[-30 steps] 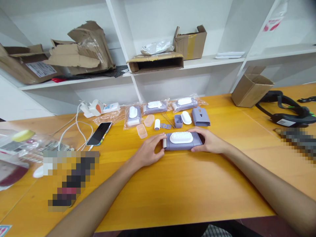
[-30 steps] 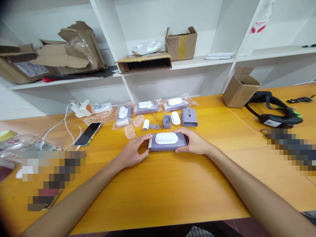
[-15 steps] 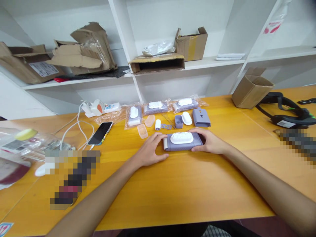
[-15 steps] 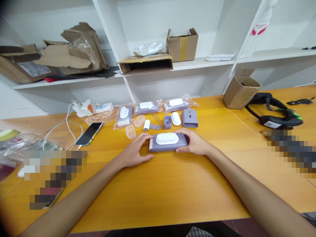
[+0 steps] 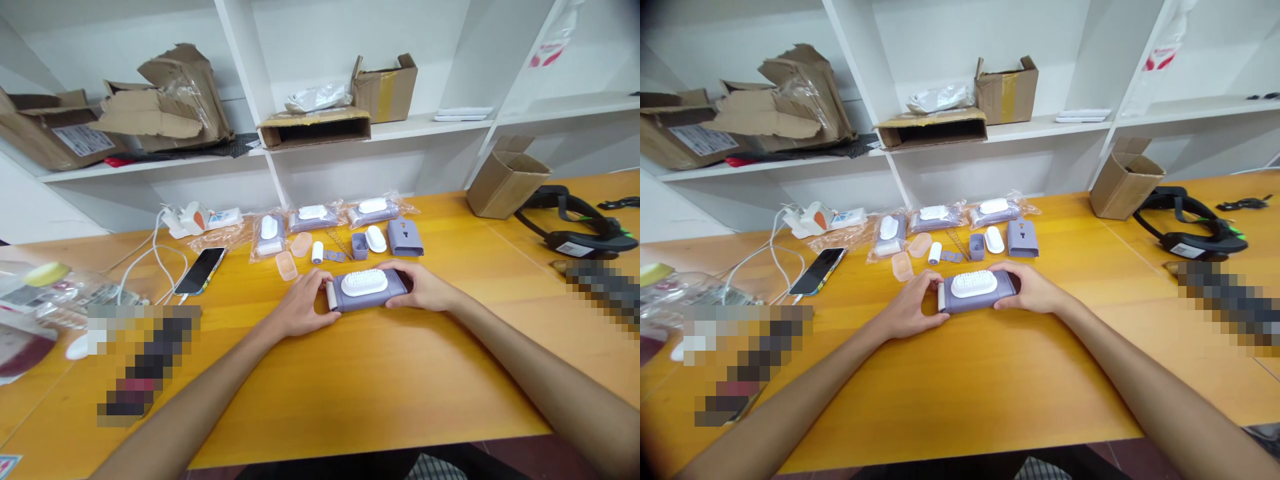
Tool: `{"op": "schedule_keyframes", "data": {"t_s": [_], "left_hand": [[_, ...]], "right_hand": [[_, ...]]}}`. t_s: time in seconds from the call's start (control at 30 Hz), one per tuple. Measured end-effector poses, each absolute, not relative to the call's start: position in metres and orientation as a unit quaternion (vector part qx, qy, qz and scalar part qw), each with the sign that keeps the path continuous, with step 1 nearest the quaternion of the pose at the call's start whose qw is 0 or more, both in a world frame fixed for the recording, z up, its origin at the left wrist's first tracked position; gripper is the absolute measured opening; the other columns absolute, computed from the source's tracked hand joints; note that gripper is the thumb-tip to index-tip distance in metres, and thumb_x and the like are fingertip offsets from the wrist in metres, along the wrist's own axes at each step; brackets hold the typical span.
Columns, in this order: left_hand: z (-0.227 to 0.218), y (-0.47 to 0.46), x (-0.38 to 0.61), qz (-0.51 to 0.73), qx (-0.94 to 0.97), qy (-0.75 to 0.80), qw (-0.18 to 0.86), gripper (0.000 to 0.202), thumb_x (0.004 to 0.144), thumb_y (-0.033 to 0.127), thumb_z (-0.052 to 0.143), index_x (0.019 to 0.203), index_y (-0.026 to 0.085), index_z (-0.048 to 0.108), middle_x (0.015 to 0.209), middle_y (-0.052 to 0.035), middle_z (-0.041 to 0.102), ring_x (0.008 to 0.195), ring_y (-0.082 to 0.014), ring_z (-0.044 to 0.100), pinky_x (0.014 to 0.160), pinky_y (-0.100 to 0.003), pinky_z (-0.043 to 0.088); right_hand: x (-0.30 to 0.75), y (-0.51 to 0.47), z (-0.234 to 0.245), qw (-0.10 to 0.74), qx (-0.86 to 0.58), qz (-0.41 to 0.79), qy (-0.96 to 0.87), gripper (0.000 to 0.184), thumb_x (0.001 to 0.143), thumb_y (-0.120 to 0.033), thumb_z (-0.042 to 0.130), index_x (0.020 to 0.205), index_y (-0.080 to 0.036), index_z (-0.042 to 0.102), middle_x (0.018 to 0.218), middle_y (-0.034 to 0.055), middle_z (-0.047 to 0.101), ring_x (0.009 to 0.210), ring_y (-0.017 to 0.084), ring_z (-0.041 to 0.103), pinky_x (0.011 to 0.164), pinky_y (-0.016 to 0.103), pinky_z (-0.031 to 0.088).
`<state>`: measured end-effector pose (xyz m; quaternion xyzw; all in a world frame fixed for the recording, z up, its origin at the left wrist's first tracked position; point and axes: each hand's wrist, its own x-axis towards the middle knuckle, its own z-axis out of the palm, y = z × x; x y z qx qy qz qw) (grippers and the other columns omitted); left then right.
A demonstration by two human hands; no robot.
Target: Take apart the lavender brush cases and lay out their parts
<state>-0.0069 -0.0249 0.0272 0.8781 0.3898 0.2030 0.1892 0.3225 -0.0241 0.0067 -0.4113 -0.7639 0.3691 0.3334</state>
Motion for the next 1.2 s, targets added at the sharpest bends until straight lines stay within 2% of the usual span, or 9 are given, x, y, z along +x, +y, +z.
{"op": "schedule_keyframes", "data": {"t_s": [0.23, 0.37, 0.47, 0.53, 0.67, 0.8, 1.0, 1.2], "left_hand": [[0.028, -0.021, -0.011, 0.201, 0.869, 0.395, 0.22, 0.054, 0.078, 0.043, 0.086, 0.118, 0.024, 0.055, 0.119, -0.0071, 0.064, 0.109, -0.0301, 0.065, 0.097, -0.047, 0.055], [0.026, -0.017, -0.016, 0.199, 0.875, 0.369, 0.243, 0.073, 0.076, 0.049, 0.09, 0.135, 0.025, 0.054, 0.134, -0.0103, 0.063, 0.122, -0.0326, 0.063, 0.106, -0.049, 0.053], [0.025, -0.016, -0.018, 0.194, 0.884, 0.353, 0.238, 0.085, 0.077, 0.048, 0.09, 0.148, 0.027, 0.049, 0.152, -0.0133, 0.054, 0.142, -0.0361, 0.052, 0.119, -0.053, 0.043], [0.025, -0.016, -0.02, 0.181, 0.884, 0.358, 0.241, 0.085, 0.08, 0.05, 0.088, 0.152, 0.028, 0.049, 0.157, -0.0131, 0.053, 0.146, -0.0367, 0.05, 0.122, -0.054, 0.04], [0.027, -0.015, -0.021, 0.159, 0.884, 0.362, 0.249, 0.075, 0.087, 0.055, 0.08, 0.151, 0.027, 0.053, 0.15, -0.0118, 0.061, 0.138, -0.0342, 0.058, 0.118, -0.051, 0.044], [0.03, -0.017, -0.019, 0.147, 0.91, 0.329, 0.206, 0.074, 0.088, 0.047, 0.079, 0.153, 0.023, 0.051, 0.145, -0.0149, 0.064, 0.133, -0.034, 0.06, 0.114, -0.051, 0.047], [0.033, -0.021, -0.019, 0.131, 0.939, 0.282, 0.146, 0.071, 0.094, 0.04, 0.07, 0.157, 0.019, 0.044, 0.137, -0.0172, 0.065, 0.127, -0.0337, 0.06, 0.112, -0.052, 0.049], [0.033, -0.025, -0.017, 0.13, 0.944, 0.27, 0.137, 0.067, 0.099, 0.036, 0.061, 0.16, 0.02, 0.038, 0.139, -0.0178, 0.061, 0.129, -0.0327, 0.056, 0.112, -0.053, 0.049]], "right_hand": [[0.323, -0.024, 0.009, 0.326, -0.412, 0.374, -0.764, 0.068, 0.067, -0.042, 0.095, 0.128, -0.026, 0.068, 0.137, 0.0102, 0.069, 0.127, 0.036, 0.065, 0.113, 0.056, 0.049], [0.324, -0.024, 0.012, 0.317, -0.406, 0.388, -0.764, 0.069, 0.066, -0.043, 0.096, 0.127, -0.026, 0.069, 0.136, 0.0096, 0.07, 0.128, 0.037, 0.064, 0.112, 0.054, 0.05], [0.325, -0.023, 0.013, 0.309, -0.404, 0.397, -0.764, 0.069, 0.067, -0.043, 0.096, 0.127, -0.026, 0.068, 0.134, 0.0096, 0.07, 0.129, 0.037, 0.064, 0.111, 0.054, 0.049], [0.326, -0.023, 0.012, 0.304, -0.401, 0.402, -0.765, 0.07, 0.067, -0.043, 0.096, 0.128, -0.026, 0.067, 0.134, 0.0094, 0.069, 0.129, 0.037, 0.063, 0.112, 0.055, 0.049], [0.328, -0.022, 0.012, 0.297, -0.395, 0.416, -0.763, 0.07, 0.067, -0.044, 0.096, 0.129, -0.027, 0.066, 0.135, 0.009, 0.068, 0.131, 0.038, 0.061, 0.112, 0.055, 0.048], [0.327, -0.023, 0.013, 0.295, -0.389, 0.425, -0.762, 0.071, 0.067, -0.043, 0.096, 0.13, -0.027, 0.066, 0.136, 0.0085, 0.068, 0.131, 0.037, 0.062, 0.113, 0.055, 0.047], [0.327, -0.023, 0.013, 0.298, -0.386, 0.428, -0.761, 0.072, 0.066, -0.044, 0.096, 0.13, -0.028, 0.068, 0.136, 0.0082, 0.069, 0.131, 0.038, 0.061, 0.114, 0.056, 0.047], [0.328, -0.022, 0.011, 0.299, -0.394, 0.426, -0.758, 0.072, 0.065, -0.044, 0.097, 0.129, -0.027, 0.067, 0.134, 0.0083, 0.069, 0.13, 0.038, 0.061, 0.113, 0.055, 0.047]]}}
